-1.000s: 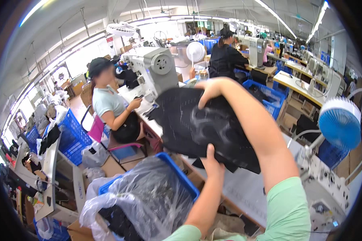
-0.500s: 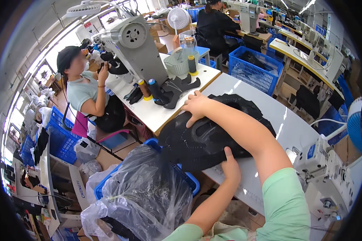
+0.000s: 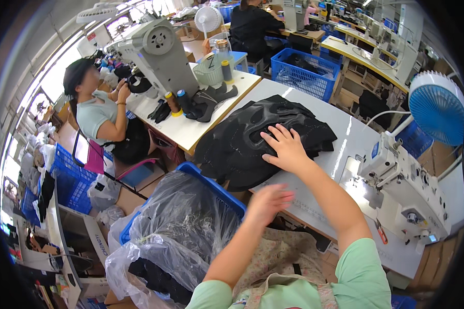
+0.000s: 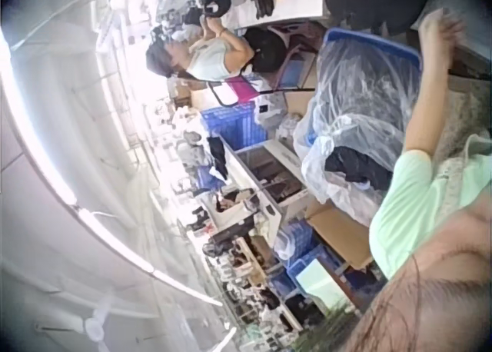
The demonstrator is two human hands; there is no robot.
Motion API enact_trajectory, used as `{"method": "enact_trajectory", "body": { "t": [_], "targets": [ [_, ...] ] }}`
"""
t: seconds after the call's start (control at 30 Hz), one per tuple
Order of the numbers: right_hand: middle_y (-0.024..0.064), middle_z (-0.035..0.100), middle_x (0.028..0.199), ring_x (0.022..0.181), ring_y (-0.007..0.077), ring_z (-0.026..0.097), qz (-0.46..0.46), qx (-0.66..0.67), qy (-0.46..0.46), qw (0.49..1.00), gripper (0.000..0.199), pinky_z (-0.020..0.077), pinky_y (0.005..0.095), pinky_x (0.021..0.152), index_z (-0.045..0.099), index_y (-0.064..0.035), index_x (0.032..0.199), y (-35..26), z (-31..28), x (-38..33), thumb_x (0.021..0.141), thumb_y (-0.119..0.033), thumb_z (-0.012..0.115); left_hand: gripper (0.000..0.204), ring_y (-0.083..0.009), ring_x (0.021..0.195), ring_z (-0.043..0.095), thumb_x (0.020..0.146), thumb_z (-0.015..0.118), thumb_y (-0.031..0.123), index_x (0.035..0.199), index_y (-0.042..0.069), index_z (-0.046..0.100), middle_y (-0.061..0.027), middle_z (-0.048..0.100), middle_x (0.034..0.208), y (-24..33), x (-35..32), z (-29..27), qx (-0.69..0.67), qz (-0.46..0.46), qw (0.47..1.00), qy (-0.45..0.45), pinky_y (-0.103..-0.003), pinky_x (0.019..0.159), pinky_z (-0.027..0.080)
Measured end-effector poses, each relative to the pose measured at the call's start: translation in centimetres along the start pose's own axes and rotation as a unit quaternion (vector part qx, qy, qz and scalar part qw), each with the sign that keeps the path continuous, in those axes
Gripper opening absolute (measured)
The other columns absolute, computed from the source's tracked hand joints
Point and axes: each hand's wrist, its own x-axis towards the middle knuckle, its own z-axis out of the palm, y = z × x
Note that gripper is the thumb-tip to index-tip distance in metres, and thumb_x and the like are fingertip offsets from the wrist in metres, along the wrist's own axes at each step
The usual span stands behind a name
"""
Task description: The person takes black fabric pieces out of a plastic bag, stacks them on the table, and sews the pieces using a sewing machine.
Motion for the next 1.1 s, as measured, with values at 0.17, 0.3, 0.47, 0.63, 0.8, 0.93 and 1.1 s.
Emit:
{"method": "enact_trajectory", "body": {
  "t": [0.17, 0.3, 0.47, 0.63, 0.8, 0.93, 1.1],
  "targets": [
    [0.0122, 0.037, 0.143, 0.136, 0.0291, 0.029, 0.021, 0.055, 0.076, 0.995, 0.067, 0.0199, 0.0530, 0.109, 0.046, -0.0137, 0.133, -1.0, 0.9, -0.6, 0.076, -0.044, 0.064, 0.049, -0.0299, 0.109, 0.052, 0.085, 0.067, 0.031, 0.116, -0.004, 0.055, -0.0198, 0.054, 0.119, 12.6, 1.3, -12.5, 0.445, 0.466, 0.680, 0.349, -0.038, 0.095, 0.040],
    [0.0160, 0.035, 0.142, 0.133, 0.0374, 0.029, 0.070, 0.090, 0.232, 0.966, 0.059, 0.0204, 0.0515, 0.109, 0.051, -0.0092, 0.120, -0.8, -0.4, -1.1, 0.072, -0.039, 0.069, 0.083, -0.0370, 0.133, 0.030, 0.084, 0.063, 0.047, 0.139, -0.006, 0.031, -0.0259, 0.029, 0.144, 13.5, 6.9, -18.3, 0.389, 0.309, 0.805, 0.324, -0.040, 0.110, 0.025],
    [0.0276, 0.020, 0.145, 0.134, 0.0429, 0.023, 0.480, 0.263, 0.366, 0.753, 0.083, 0.0212, 0.0492, 0.110, 0.039, -0.0097, 0.137, 6.3, 3.7, -4.9, 0.072, -0.049, 0.073, 0.073, -0.0356, 0.132, 0.033, 0.087, 0.062, 0.042, 0.139, -0.001, 0.035, -0.0249, 0.036, 0.140, 13.6, 8.0, -14.8, 0.408, 0.353, 0.803, 0.253, -0.040, 0.108, 0.027],
    [0.0247, 0.009, 0.150, 0.137, 0.0398, 0.019, 0.553, 0.432, 0.180, 0.690, 0.103, 0.0290, 0.0444, 0.108, 0.028, -0.0125, 0.144, 4.6, 3.1, -0.8, 0.061, -0.048, 0.078, 0.075, -0.0349, 0.133, 0.029, 0.076, 0.075, 0.039, 0.133, 0.000, 0.045, -0.0219, 0.030, 0.142, 11.6, 8.7, -11.7, 0.543, 0.327, 0.735, 0.242, -0.042, 0.108, 0.028],
    [0.0202, 0.015, 0.148, 0.135, 0.0351, 0.023, 0.475, 0.486, 0.161, 0.716, 0.100, 0.0304, 0.0415, 0.107, 0.029, -0.0077, 0.143, 7.2, 3.3, 2.3, 0.062, -0.040, 0.077, 0.086, -0.0335, 0.133, 0.027, 0.069, 0.081, 0.034, 0.135, -0.003, 0.038, -0.0196, 0.019, 0.146, 10.4, 10.1, -8.8, 0.332, 0.315, 0.841, 0.288, -0.040, 0.108, 0.029],
    [0.0177, 0.023, 0.145, 0.133, 0.0318, 0.028, 0.435, 0.505, 0.140, 0.732, 0.097, 0.0312, 0.0391, 0.107, 0.029, -0.0038, 0.142, 8.6, 4.6, 4.4, 0.063, -0.036, 0.075, 0.090, -0.0309, 0.130, 0.031, 0.071, 0.079, 0.029, 0.138, -0.004, 0.028, -0.0184, 0.022, 0.143, 9.8, 11.3, -7.6, 0.290, 0.314, 0.857, 0.287, -0.038, 0.107, 0.029],
    [0.0205, 0.032, 0.139, 0.126, 0.0331, 0.037, 0.423, 0.512, 0.134, 0.735, 0.087, 0.0352, 0.0385, 0.102, 0.035, 0.0008, 0.136, 10.5, 5.8, 5.3, 0.063, -0.031, 0.069, 0.082, -0.0311, 0.125, 0.037, 0.071, 0.079, 0.025, 0.136, 0.000, 0.034, -0.0178, 0.032, 0.136, 8.4, 11.9, -8.2, 0.331, 0.283, 0.856, 0.279, -0.039, 0.104, 0.034]
  ]
}}
